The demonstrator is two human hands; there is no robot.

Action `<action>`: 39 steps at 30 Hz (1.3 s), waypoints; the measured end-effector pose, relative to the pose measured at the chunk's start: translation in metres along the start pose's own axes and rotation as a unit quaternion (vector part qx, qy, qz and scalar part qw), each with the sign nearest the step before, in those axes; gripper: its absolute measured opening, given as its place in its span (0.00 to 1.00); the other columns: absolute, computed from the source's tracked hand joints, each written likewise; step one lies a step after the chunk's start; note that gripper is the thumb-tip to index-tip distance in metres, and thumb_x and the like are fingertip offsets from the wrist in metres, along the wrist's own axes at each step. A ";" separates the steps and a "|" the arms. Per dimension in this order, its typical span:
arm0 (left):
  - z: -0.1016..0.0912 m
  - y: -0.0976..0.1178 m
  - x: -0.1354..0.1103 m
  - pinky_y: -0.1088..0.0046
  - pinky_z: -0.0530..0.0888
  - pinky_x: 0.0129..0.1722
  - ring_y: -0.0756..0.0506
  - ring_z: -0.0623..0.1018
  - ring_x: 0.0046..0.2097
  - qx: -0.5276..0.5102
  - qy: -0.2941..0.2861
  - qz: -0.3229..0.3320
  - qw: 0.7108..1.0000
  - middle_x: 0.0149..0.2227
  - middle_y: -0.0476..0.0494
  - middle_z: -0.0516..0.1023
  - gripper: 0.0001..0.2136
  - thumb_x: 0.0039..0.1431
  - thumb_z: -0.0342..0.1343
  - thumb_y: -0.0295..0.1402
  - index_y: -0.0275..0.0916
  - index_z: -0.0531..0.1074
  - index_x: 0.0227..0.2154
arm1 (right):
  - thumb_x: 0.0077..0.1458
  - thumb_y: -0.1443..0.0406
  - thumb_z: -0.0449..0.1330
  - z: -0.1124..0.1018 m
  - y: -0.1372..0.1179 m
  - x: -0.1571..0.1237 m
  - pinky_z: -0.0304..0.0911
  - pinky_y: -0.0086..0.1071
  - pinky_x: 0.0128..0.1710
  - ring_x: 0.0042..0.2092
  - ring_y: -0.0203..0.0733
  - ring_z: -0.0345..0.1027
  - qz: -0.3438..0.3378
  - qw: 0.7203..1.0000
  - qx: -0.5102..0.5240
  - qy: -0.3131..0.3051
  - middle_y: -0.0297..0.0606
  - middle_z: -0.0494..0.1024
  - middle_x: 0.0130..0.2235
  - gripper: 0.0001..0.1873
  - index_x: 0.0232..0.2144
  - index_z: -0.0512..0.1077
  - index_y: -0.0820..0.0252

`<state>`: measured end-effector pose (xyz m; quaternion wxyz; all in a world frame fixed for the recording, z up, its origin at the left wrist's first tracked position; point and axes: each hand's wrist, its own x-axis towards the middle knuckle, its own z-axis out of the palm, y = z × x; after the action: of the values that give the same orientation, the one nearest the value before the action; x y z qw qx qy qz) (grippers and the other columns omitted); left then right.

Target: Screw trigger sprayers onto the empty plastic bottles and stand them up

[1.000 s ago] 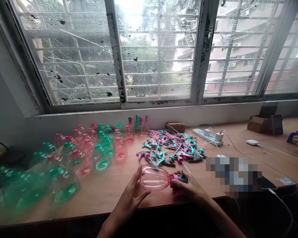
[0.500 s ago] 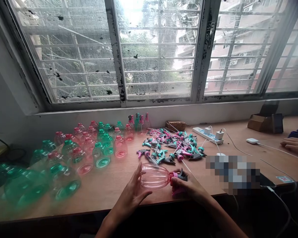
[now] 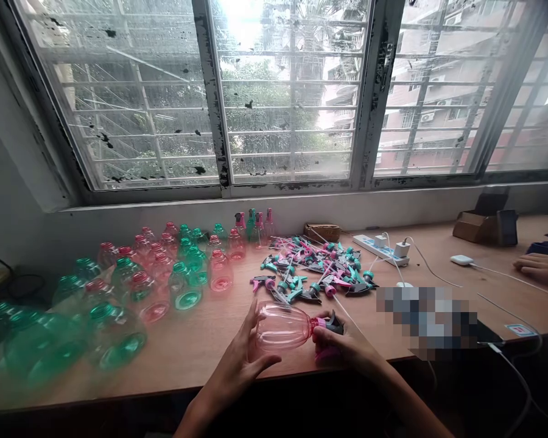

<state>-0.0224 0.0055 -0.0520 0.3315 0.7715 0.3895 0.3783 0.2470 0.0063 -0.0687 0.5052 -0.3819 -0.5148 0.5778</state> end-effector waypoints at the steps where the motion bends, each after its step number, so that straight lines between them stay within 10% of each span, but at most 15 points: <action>1: -0.001 0.001 0.000 0.55 0.58 0.66 0.35 0.59 0.68 -0.002 -0.002 -0.003 1.000 0.70 0.39 0.55 0.43 0.59 0.63 0.40 0.49 0.41 0.70 | 0.45 0.52 0.73 0.000 -0.001 0.000 0.71 0.34 0.30 0.28 0.42 0.75 0.002 1.000 -0.002 -0.002 0.34 0.80 0.28 0.26 0.40 0.72 0.61; 39: 0.002 -0.006 -0.002 0.57 0.65 0.62 0.38 0.68 0.63 0.029 0.003 0.015 0.999 0.65 0.38 0.63 0.43 0.62 0.60 0.34 0.53 0.36 0.69 | 0.48 0.52 0.72 0.001 0.002 -0.002 0.71 0.37 0.31 0.28 0.43 0.74 -0.012 1.000 0.002 -0.010 0.34 0.79 0.27 0.23 0.38 0.69 0.60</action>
<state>-0.0238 0.0058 -0.0584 0.3021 0.7856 0.3898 0.3737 0.2465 0.0042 -0.0710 0.5077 -0.3685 -0.5230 0.5769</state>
